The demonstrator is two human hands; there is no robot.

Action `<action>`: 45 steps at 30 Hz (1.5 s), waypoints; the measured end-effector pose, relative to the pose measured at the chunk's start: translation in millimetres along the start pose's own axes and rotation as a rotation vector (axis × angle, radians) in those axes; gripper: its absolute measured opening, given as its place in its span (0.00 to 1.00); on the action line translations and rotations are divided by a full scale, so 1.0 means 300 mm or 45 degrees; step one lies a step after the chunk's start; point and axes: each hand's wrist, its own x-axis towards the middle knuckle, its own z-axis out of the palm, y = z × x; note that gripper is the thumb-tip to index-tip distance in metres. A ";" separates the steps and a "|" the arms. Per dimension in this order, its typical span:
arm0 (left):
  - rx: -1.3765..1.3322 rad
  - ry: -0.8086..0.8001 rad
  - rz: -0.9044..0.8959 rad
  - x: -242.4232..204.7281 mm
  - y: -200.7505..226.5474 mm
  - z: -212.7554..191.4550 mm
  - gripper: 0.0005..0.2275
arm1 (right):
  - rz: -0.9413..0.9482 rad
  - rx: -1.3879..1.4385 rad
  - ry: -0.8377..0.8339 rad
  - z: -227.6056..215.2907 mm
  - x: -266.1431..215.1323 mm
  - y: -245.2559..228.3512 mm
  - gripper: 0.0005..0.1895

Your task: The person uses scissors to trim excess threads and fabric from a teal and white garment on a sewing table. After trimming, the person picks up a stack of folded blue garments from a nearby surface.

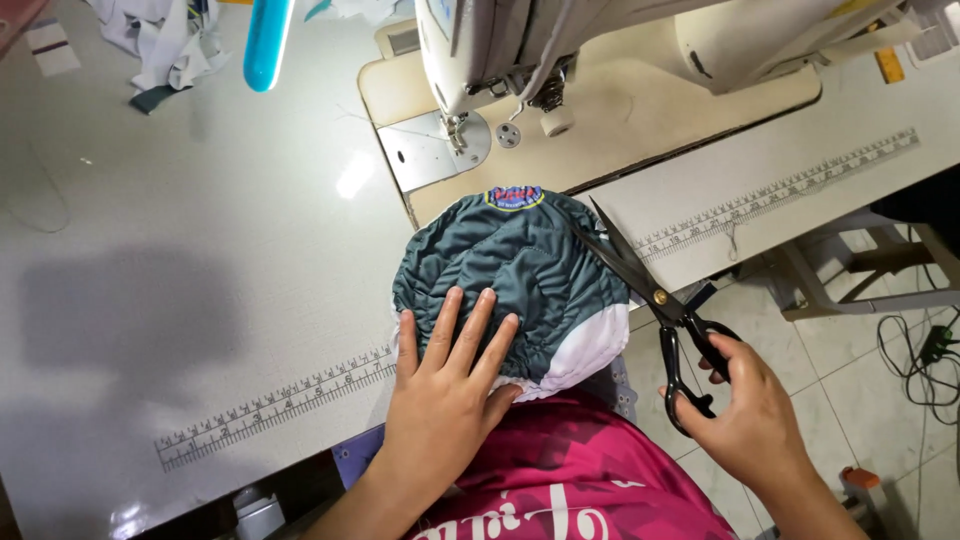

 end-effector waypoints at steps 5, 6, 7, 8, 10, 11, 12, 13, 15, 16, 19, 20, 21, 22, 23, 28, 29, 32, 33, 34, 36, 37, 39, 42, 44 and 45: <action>-0.004 0.006 -0.005 0.000 -0.001 -0.003 0.28 | -0.024 -0.035 0.042 0.010 0.011 -0.028 0.41; -0.004 0.006 -0.006 -0.002 -0.002 -0.002 0.28 | -0.024 -0.036 0.042 0.009 0.012 -0.032 0.41; -0.005 0.004 -0.005 -0.002 -0.002 -0.001 0.29 | -0.029 -0.049 0.047 0.008 0.013 -0.036 0.41; -0.005 0.003 -0.002 -0.002 -0.003 -0.001 0.29 | -0.034 -0.060 0.053 0.007 0.014 -0.040 0.40; -0.016 0.003 -0.003 -0.001 -0.004 -0.005 0.29 | -0.007 -0.042 0.041 0.001 0.010 -0.051 0.39; -0.027 0.003 -0.005 -0.001 -0.004 -0.006 0.29 | 0.020 -0.025 0.029 -0.001 0.007 -0.055 0.38; -0.028 0.002 -0.004 -0.001 -0.005 -0.007 0.29 | 0.022 -0.025 0.028 0.003 0.008 -0.047 0.38; -0.024 0.001 -0.004 -0.001 -0.005 -0.008 0.29 | 0.015 -0.028 0.028 0.007 0.009 -0.039 0.37; -0.021 0.001 -0.004 0.000 -0.005 -0.005 0.29 | 0.010 -0.033 0.029 0.003 0.011 -0.038 0.36; -0.023 0.004 -0.006 -0.001 -0.005 -0.002 0.29 | 0.052 -0.039 -0.003 -0.001 0.011 -0.045 0.36; -0.033 0.010 -0.009 0.001 -0.007 -0.004 0.29 | 0.076 -0.065 -0.032 -0.006 0.015 -0.041 0.35; -0.039 0.012 -0.011 0.001 -0.007 -0.006 0.29 | 0.059 -0.085 -0.032 -0.004 0.018 -0.035 0.35; -0.039 0.014 -0.012 0.001 -0.008 -0.005 0.29 | 0.057 -0.086 -0.031 -0.001 0.020 -0.026 0.35; -0.040 0.017 -0.013 0.000 -0.007 -0.004 0.28 | 0.044 -0.081 -0.027 0.003 0.021 -0.016 0.35; -0.041 0.020 -0.013 -0.002 -0.007 -0.003 0.28 | 0.032 -0.077 -0.022 0.006 0.022 -0.006 0.34; -0.053 0.019 -0.015 -0.002 -0.006 -0.004 0.28 | 0.040 -0.019 -0.025 0.014 0.022 0.004 0.34; -0.061 0.018 -0.018 -0.003 -0.006 -0.004 0.28 | 0.044 0.002 -0.026 0.015 0.022 0.006 0.34; -0.058 0.023 -0.013 -0.002 -0.006 -0.005 0.27 | 0.095 0.060 -0.067 0.007 0.016 -0.009 0.29; -0.058 0.022 -0.012 -0.003 -0.005 -0.006 0.27 | 0.096 0.061 -0.067 -0.008 0.009 -0.030 0.29; -0.058 0.025 -0.011 -0.002 -0.005 -0.007 0.27 | 0.150 0.109 -0.075 -0.023 0.003 -0.051 0.27; -0.054 0.029 -0.010 -0.003 -0.006 -0.008 0.27 | 0.202 0.159 -0.082 -0.063 -0.006 -0.105 0.25; -0.052 0.027 -0.009 -0.004 -0.006 -0.007 0.27 | 0.263 0.197 -0.084 -0.090 -0.009 -0.136 0.23; -0.051 0.034 -0.009 -0.001 -0.008 -0.004 0.27 | 0.319 0.233 -0.078 -0.136 0.033 -0.168 0.21; -0.056 0.026 -0.021 -0.006 -0.007 -0.004 0.27 | 0.103 0.005 0.076 -0.171 0.154 -0.152 0.22; -0.125 -0.008 -0.032 -0.007 -0.012 -0.012 0.28 | -0.389 -0.188 0.369 -0.182 0.254 -0.135 0.21; -0.115 -0.005 -0.038 -0.009 -0.015 -0.018 0.28 | -0.399 -0.182 0.368 -0.173 0.308 -0.122 0.21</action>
